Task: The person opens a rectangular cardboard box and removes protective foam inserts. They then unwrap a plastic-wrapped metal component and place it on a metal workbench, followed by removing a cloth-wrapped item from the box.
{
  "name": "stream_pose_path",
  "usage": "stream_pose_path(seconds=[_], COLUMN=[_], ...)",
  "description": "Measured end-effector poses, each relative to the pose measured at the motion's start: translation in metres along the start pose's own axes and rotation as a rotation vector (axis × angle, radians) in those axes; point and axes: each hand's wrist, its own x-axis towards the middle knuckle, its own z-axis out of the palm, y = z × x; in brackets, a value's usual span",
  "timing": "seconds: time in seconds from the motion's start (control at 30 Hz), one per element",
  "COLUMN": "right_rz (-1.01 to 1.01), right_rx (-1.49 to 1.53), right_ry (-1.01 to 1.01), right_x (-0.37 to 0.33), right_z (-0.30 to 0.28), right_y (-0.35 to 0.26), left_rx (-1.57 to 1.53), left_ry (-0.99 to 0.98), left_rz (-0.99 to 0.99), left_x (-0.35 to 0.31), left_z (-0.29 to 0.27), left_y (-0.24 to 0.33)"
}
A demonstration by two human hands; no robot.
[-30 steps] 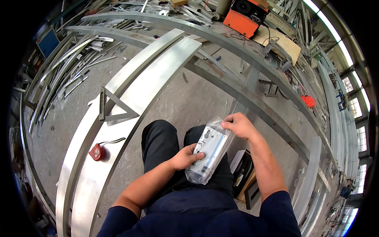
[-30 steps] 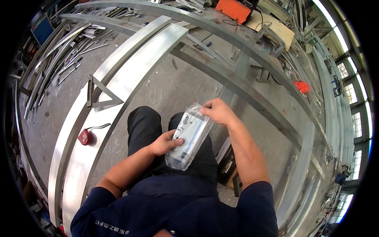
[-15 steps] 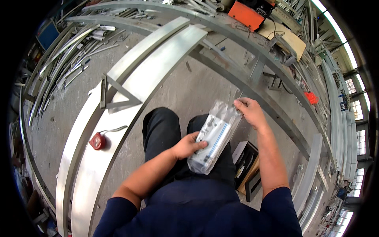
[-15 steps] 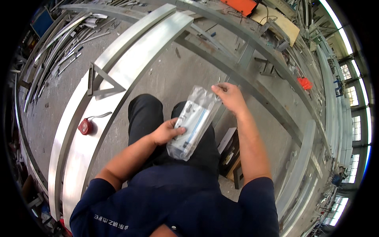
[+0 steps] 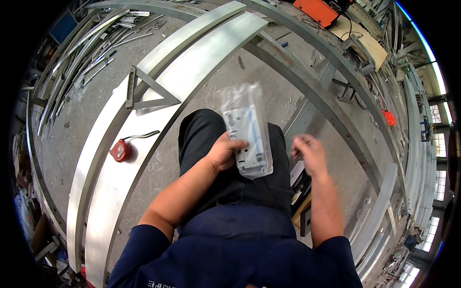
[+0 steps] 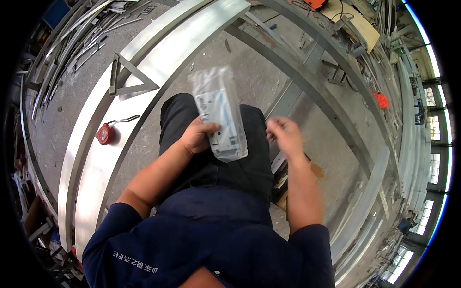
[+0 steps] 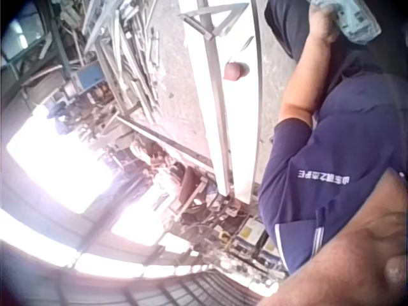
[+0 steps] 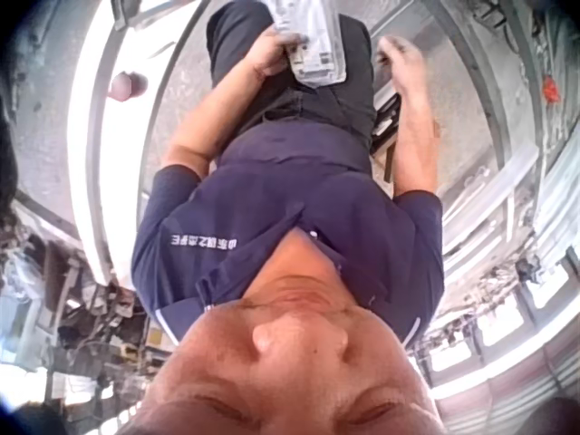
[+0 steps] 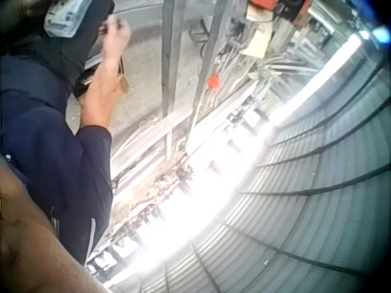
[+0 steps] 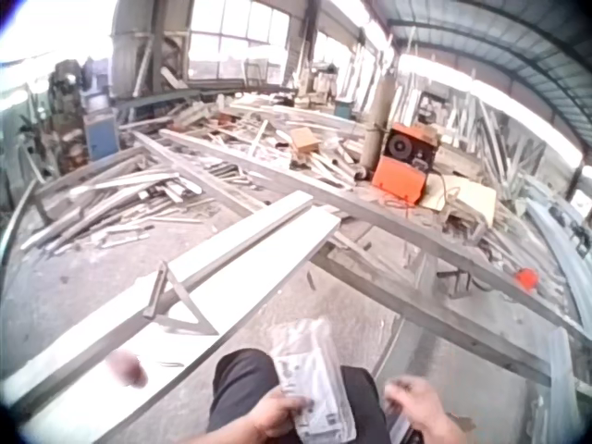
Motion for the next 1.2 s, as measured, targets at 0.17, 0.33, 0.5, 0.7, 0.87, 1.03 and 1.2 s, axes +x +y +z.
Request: stream_pose_path(seconds=[0.17, 0.33, 0.5, 0.7, 0.87, 1.03, 1.2], right_rz=[0.215, 0.163, -0.122, -0.518, -0.504, -0.560, -0.596], right_rx=[-0.117, -0.023, -0.044, -0.176, -0.240, -0.561, -0.790], right_ry=[-0.221, -0.144, 0.032, 0.175, 0.258, 0.211, 0.138], right_x=[-0.035, -0.042, -0.039, -0.039, -0.032, -0.035, -0.031], right_z=[0.022, 0.039, 0.053, 0.069, 0.077, 0.079, 0.072], right_y=[0.031, 0.046, 0.058, 0.049, 0.049, 0.034, 0.029], left_rx=[-0.148, -0.146, -0.198, -0.326, -0.393, -0.415, -0.317], left_ry=[0.108, 0.070, 0.085, 0.060, 0.069, 0.056, 0.046], left_rz=[0.047, 0.063, 0.088, 0.098, 0.113, 0.105, 0.135], left_x=[0.004, 0.007, 0.003, 0.005, 0.002, 0.003, 0.003], left_z=[-0.008, -0.006, -0.004, -0.012, -0.002, -0.003, -0.004], left_y=[-0.002, -0.003, -0.003, -0.006, -0.003, -0.003, 0.000])
